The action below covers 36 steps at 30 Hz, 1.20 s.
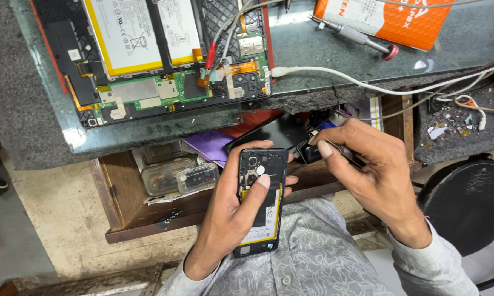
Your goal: The person uses tweezers to manipulate small components inside a disassembled mobile phone. They carefully adjust parts near the camera module and battery area while holding the phone steady with the other hand.
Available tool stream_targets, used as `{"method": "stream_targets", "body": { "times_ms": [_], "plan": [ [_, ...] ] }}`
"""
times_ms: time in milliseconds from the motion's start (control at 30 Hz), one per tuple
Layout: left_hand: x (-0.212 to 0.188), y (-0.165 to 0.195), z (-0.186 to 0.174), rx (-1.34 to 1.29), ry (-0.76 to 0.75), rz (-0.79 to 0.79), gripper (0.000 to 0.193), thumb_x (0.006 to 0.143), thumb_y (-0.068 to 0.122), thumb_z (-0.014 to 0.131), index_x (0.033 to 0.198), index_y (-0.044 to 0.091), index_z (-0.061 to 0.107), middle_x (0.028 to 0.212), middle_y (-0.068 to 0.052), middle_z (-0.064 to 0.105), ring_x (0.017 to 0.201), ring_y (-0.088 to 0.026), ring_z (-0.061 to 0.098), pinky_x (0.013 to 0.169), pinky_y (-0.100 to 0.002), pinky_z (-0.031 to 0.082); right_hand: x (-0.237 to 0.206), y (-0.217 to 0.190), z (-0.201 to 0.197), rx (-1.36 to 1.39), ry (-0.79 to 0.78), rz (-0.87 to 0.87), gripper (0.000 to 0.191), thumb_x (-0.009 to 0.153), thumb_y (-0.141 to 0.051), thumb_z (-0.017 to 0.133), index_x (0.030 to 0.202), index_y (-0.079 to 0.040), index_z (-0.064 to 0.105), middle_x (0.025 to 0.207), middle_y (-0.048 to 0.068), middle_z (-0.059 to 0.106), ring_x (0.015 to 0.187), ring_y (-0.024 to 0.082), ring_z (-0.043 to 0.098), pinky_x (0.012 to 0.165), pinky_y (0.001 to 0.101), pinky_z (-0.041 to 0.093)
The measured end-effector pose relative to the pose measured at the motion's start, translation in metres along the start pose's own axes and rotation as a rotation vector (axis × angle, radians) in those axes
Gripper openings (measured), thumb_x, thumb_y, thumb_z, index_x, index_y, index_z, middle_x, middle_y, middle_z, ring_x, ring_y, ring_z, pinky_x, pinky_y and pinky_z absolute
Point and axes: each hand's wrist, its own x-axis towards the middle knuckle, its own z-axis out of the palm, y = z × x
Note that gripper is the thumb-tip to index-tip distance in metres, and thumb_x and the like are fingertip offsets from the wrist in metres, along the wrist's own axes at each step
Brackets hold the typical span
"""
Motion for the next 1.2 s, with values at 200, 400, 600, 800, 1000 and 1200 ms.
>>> {"method": "stream_targets", "body": {
  "times_ms": [200,400,600,800,1000,1200],
  "plan": [
    [0.0,-0.001,0.001,0.01,0.019,-0.021,0.041,0.104,0.002,0.045,0.145,0.003,0.039,0.137,-0.023,0.063,0.114,-0.03,0.073,0.095,-0.039,0.064,-0.006,0.012,0.003,0.036,0.003,0.077,0.014,0.094,-0.007,0.067,0.104,0.0,0.074,0.075,0.006,0.062,0.064,0.013,0.053,0.059,0.0293,0.04],
    [0.0,-0.003,0.0,0.033,0.01,0.001,0.04,0.104,0.003,0.045,0.144,0.003,0.039,0.135,-0.024,0.064,0.113,-0.03,0.073,0.094,-0.04,0.064,-0.01,0.013,0.006,0.05,-0.064,0.165,0.017,0.099,-0.012,0.065,0.108,-0.003,0.075,0.074,0.006,0.071,0.061,0.011,0.061,0.058,0.0265,0.049],
    [0.0,-0.005,-0.001,-0.003,0.007,0.001,0.039,0.105,0.005,0.045,0.144,0.002,0.039,0.136,-0.024,0.063,0.113,-0.03,0.073,0.094,-0.04,0.064,-0.008,0.006,0.01,0.033,-0.026,0.004,0.03,0.098,-0.011,0.07,0.127,-0.004,0.066,0.092,0.006,0.073,0.074,0.006,0.068,0.064,0.0239,0.051],
    [0.0,0.0,-0.003,-0.01,0.0,-0.008,0.038,0.106,0.007,0.045,0.143,0.002,0.039,0.137,-0.023,0.063,0.112,-0.03,0.073,0.093,-0.039,0.063,-0.008,0.002,0.013,0.041,-0.034,0.122,0.026,0.093,-0.009,0.07,0.119,-0.005,0.069,0.065,0.001,0.057,0.054,0.004,0.045,0.048,0.0255,0.036],
    [-0.003,0.004,-0.011,-0.044,-0.034,-0.061,0.039,0.105,0.007,0.046,0.142,0.0,0.037,0.134,-0.025,0.063,0.111,-0.03,0.073,0.095,-0.04,0.064,-0.006,-0.002,0.013,0.038,-0.012,0.129,0.006,0.091,-0.009,0.071,0.094,-0.003,0.071,0.051,-0.003,0.05,0.045,0.005,0.037,0.045,0.0265,0.025],
    [-0.004,0.001,-0.011,-0.035,-0.091,-0.038,0.039,0.106,0.008,0.045,0.142,-0.001,0.033,0.135,-0.024,0.063,0.113,-0.029,0.073,0.096,-0.04,0.063,0.006,-0.021,0.016,-0.05,0.017,0.103,0.04,0.096,-0.012,0.069,0.134,0.001,0.063,0.085,0.006,0.063,0.066,0.009,0.051,0.055,0.0251,0.04]
  ]
}}
